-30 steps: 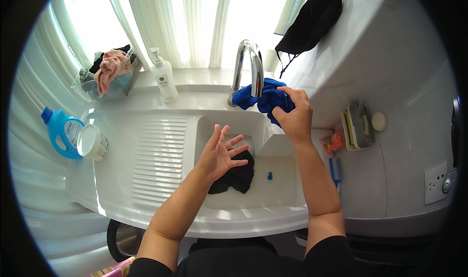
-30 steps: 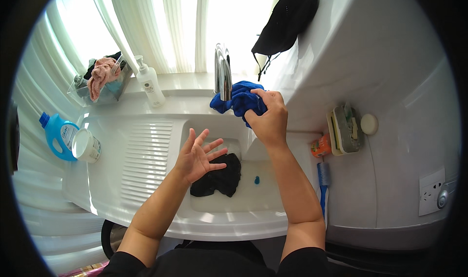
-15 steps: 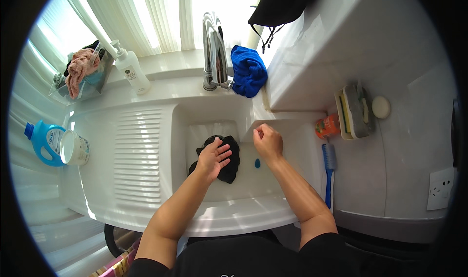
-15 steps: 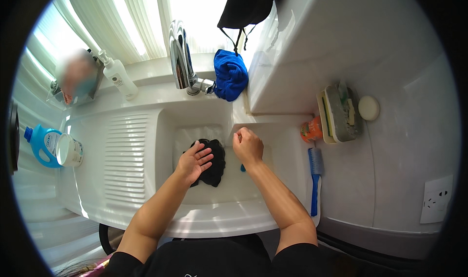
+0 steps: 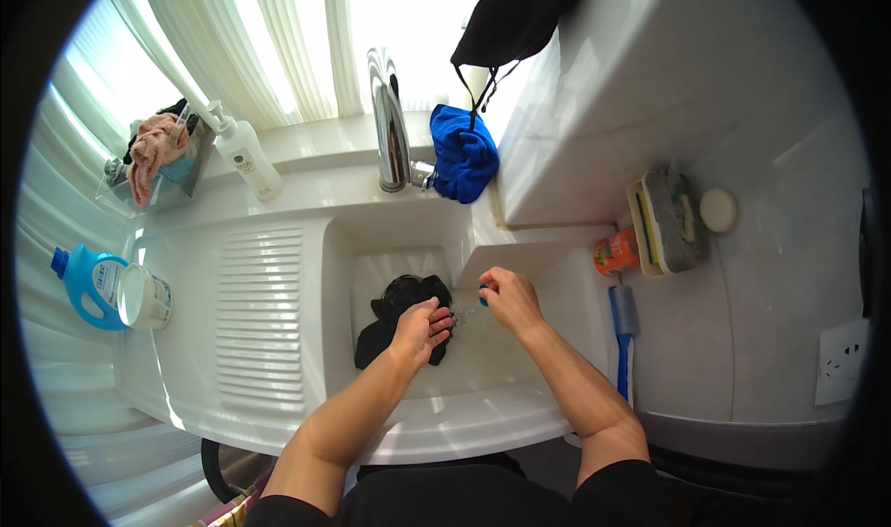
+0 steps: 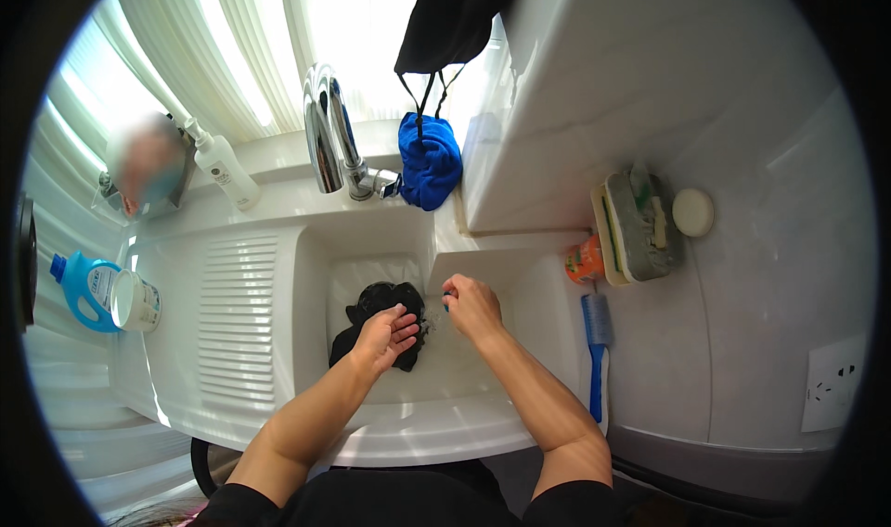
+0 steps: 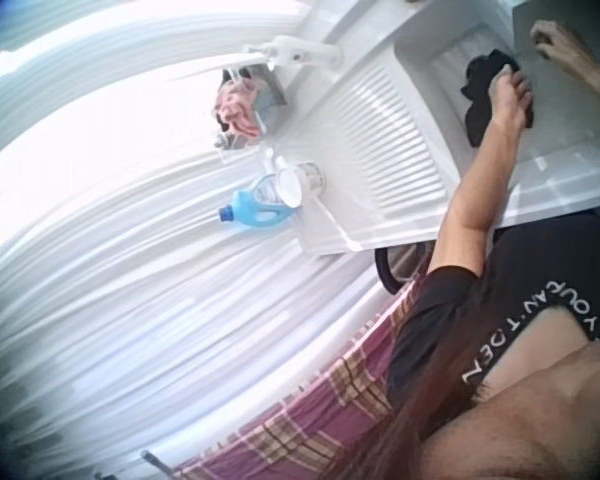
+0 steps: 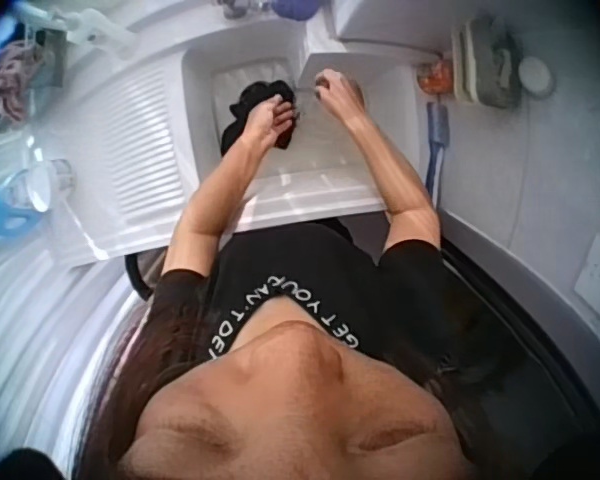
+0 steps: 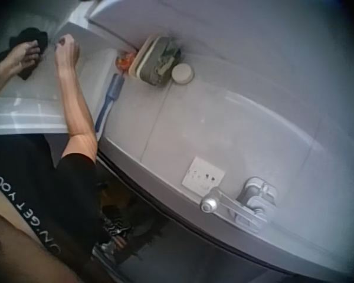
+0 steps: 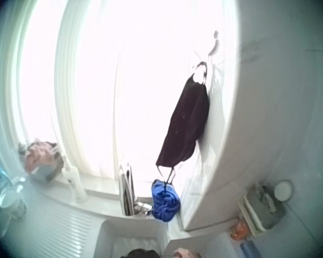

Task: The person hangs a large striped fabric over a rack, then washes a black garment by hand in a sink using soap, and finally rinses a blue cloth under a running faucet.

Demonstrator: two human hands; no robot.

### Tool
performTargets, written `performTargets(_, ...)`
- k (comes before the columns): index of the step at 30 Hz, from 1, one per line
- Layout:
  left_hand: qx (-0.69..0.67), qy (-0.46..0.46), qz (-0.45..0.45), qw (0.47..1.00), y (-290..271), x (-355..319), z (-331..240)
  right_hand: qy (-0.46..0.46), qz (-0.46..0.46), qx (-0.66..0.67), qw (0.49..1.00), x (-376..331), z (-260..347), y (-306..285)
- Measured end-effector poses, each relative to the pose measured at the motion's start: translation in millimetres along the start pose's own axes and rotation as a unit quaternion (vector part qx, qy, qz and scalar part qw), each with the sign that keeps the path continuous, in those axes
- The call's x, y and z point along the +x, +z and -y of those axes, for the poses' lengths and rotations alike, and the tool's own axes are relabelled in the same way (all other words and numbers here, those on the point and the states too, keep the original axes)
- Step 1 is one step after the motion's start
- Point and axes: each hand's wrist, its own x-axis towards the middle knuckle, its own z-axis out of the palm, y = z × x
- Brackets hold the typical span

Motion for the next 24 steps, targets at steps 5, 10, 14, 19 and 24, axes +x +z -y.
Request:
performTargets(5,-0.016,0.023,0.010,1.000,-2,-6,-7,-0.052,-0.073,-0.095,0.992,4,36,-52)
performTargets(10,-0.011,0.031,0.004,0.999,-12,-15,-4,0.004,0.072,-0.209,0.975,3,35,-48)
performTargets(14,-0.020,0.025,-0.015,0.999,-18,-20,-2,-0.068,-0.069,-0.167,0.981,-2,38,-47)
performTargets(19,-0.023,0.043,-0.011,0.999,-21,-16,2,-0.318,-0.331,-0.173,0.871,46,35,-46)
performTargets(24,-0.017,0.061,-0.063,0.996,-26,-24,-2,-0.336,-0.306,-0.241,0.858,50,18,-27)
